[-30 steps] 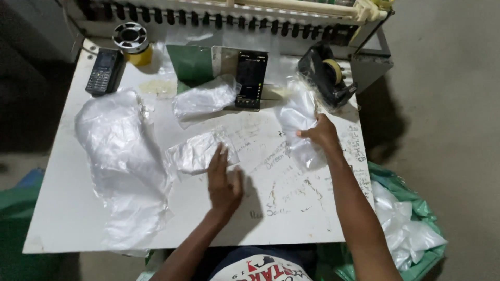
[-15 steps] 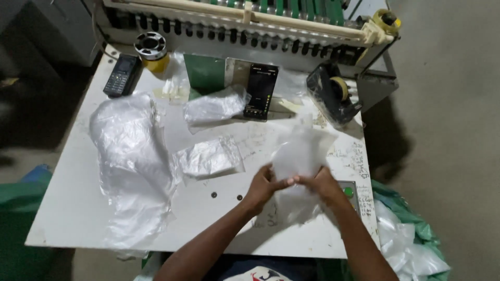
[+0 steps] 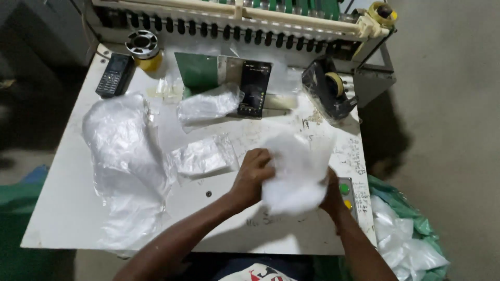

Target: Folding and stacking small plastic bags on a factory workstation near a packaging machine.

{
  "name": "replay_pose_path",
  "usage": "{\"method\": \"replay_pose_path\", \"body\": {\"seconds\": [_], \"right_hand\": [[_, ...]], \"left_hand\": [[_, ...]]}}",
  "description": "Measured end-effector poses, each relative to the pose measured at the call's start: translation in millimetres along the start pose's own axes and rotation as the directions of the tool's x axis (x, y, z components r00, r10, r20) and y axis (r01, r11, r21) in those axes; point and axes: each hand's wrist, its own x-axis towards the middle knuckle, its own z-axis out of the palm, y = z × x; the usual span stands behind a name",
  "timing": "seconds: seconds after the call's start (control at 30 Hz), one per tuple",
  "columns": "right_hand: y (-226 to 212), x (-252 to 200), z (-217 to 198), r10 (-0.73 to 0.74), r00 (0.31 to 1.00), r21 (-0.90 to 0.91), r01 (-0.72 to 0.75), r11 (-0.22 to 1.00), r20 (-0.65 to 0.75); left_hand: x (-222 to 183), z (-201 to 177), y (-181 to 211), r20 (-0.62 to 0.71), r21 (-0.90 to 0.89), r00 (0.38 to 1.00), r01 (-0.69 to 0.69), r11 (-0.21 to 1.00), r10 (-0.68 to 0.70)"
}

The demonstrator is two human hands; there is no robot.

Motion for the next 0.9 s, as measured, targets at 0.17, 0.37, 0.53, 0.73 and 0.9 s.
{"method": "replay_pose_path", "body": {"seconds": [0.17,0.37,0.53,0.73,0.9], "right_hand": [[-129.8,86.7,166.3,-0.049,0.997,0.942,-0.069,-0.328,0.056],[-48.4,-22.9,-185.5,0.435,0.896,0.976,0.009,-0.218,0.088],[-40.1,5.5,-179.2,0.096,0.876,0.79,0.373,0.487,-0.473],[-54.1,27.0,-190.1,0.269,0.953,0.99,-0.127,-0.055,0.138],[-77.7,14.8,-223.3,0.126,0.87,0.669,-0.266,-0.694,0.476]], "left_hand": [[-30.6,-24.7,-13.0,0.395,0.002,0.918,0.028,1.0,-0.026],[-16.5,-30.0,5.6,0.466,-0.008,0.425,0.879,0.476,-0.776],[-23.3,-19.0,-37.8,0.479,-0.021,0.357,0.918,0.396,-0.802],[12.0,-38.4,43.2,0.173,-0.393,0.334,0.886,0.246,-0.927],[-27.8,-6.8,36.6,0.331,-0.73,0.176,0.67,-0.134,-0.927]]}}
